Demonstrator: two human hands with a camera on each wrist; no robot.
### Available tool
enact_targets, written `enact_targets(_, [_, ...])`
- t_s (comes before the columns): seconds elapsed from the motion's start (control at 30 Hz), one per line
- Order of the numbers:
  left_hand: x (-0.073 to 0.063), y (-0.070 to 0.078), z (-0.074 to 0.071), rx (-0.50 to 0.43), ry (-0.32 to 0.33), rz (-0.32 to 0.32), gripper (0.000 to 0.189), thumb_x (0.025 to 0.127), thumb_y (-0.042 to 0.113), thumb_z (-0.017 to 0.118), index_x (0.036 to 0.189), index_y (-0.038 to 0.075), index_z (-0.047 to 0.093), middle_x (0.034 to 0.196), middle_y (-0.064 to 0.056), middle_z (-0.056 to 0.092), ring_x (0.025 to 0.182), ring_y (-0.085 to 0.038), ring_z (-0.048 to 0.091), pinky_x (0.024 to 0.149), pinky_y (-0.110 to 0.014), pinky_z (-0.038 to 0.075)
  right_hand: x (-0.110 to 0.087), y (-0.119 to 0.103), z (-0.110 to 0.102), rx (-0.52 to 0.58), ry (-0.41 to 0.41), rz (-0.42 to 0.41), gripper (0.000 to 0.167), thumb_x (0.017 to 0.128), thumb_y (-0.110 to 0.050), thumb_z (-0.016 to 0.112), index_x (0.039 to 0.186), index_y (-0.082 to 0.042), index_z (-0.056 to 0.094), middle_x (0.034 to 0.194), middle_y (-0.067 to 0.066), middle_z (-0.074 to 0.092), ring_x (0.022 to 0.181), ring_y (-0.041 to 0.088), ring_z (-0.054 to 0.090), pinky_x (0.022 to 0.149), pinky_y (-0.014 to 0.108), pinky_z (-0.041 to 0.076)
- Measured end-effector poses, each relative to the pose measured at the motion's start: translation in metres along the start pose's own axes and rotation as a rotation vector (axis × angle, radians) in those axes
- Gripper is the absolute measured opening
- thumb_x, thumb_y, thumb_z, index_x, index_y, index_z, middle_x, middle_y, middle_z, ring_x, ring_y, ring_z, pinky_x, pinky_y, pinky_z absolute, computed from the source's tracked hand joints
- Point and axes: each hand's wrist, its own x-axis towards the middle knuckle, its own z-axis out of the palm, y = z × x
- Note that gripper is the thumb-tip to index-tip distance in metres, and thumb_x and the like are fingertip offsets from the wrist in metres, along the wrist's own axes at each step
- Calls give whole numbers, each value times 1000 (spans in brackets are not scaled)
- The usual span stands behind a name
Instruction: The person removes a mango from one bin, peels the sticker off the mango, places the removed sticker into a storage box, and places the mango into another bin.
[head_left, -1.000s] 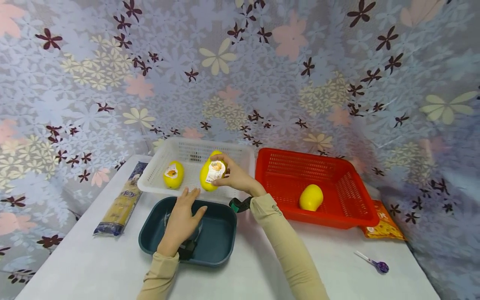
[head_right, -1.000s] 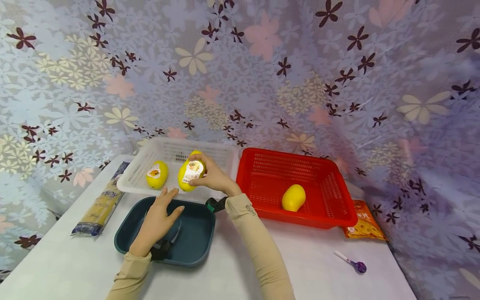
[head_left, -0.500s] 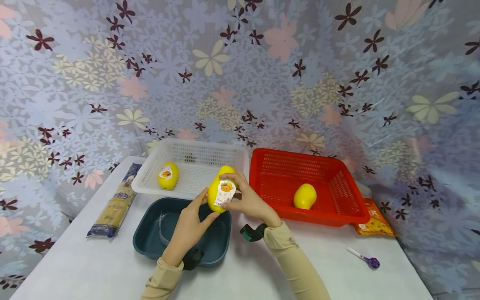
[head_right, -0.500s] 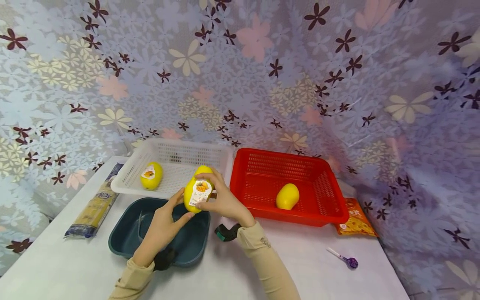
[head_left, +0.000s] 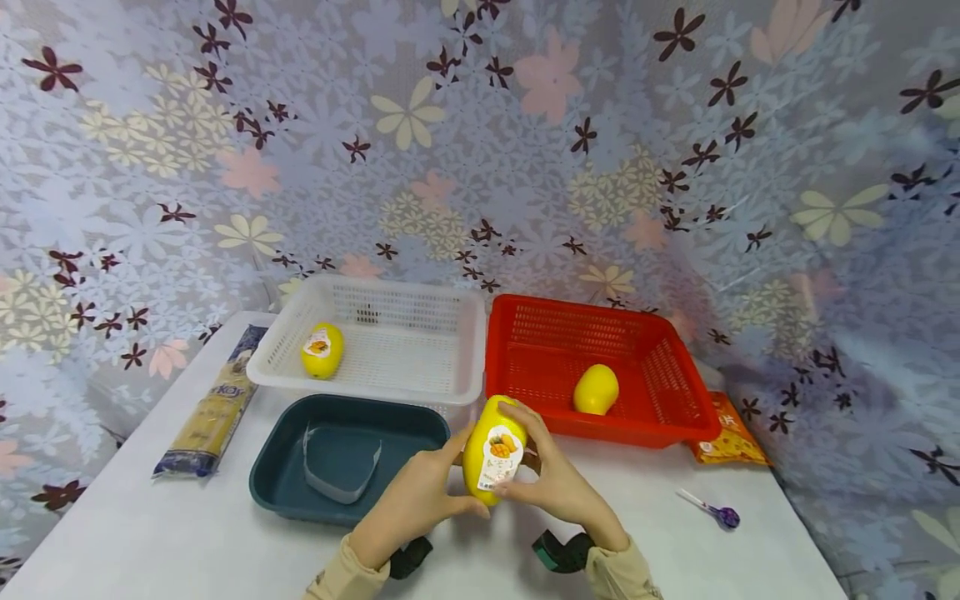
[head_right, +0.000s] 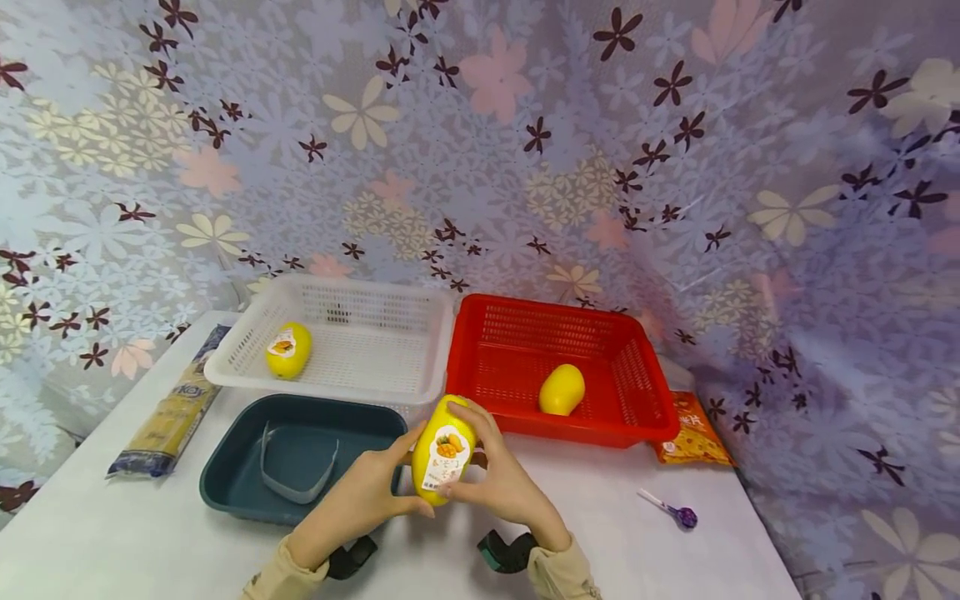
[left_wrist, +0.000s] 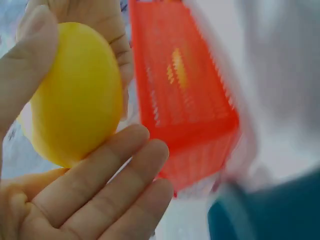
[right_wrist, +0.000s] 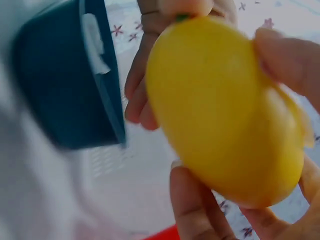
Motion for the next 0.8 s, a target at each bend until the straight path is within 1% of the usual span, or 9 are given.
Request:
enact_targets(0.07, [1,2,8,18,-15,33,98,68,38,85,145,-1,38,112,-9,72,97,-18,70,83,-30,57,-9,6,-3,24,13,33,91,79,-15,79,152,-24,25,155,13,22,116,31,47,94,27,48])
enact_targets(0.1, [2,3,11,33,-20,52,97,68,37,84,144,-2,40,110,-10,73,93,-17,71,79,-26,57,-13,9,-5,32,13,51,92,79,-16,79,152,-25,24,154,14,25,116,31,46,94,27,48])
enact_targets(0.2, [3,5,22,80,-52,93,90,68,38,83,138,-5,47,100,-8,76,82,-14,72,68,-17,54,-26,21,-11,52,-20,91,92,79,-18,80,152,-22,23,151,18,29,116,32,47,94,27,48])
enact_targets(0.3, [3,5,29,97,-104,86,81,69,38,82,133,-4,55,93,-4,76,76,-10,70,62,-13,50,-36,33,-14,85,-75,125,93,80,-19,79,153,-20,22,151,21,28,116,33,48,92,27,48])
enact_targets(0.37, [3,5,31,104,-128,64,76,70,39,81,130,-2,58,90,-2,76,75,-8,69,63,-13,50,-39,40,-15,111,-101,130,93,81,-20,79,153,-19,21,151,22,28,115,33,49,91,28,49])
enact_targets(0.47, [3,5,34,112,-133,45,71,72,36,81,127,-2,60,90,-3,76,75,-8,69,64,-15,52,-39,49,-13,145,-130,123,94,82,-23,78,154,-21,19,151,22,28,115,32,50,92,29,49])
enact_targets(0.57, [1,6,37,158,-121,42,68,72,35,81,125,-3,62,88,-4,76,73,-9,68,63,-18,53,-38,56,-10,157,-140,121,96,82,-26,78,155,-21,17,152,23,28,115,30,51,92,29,49])
enact_targets(0.67, [0,7,45,285,-77,68,64,72,34,82,121,-2,65,81,-3,74,69,-10,65,62,-22,53,-39,65,-8,143,-124,144,97,80,-27,80,155,-21,18,149,22,34,110,25,54,90,26,49])
enact_targets(0.8, [-3,8,62,530,14,143,60,70,40,81,113,1,69,75,-3,73,66,-12,64,74,-28,54,-42,75,-4,115,-105,182,100,77,-22,82,155,-22,18,149,19,34,111,17,51,92,22,46])
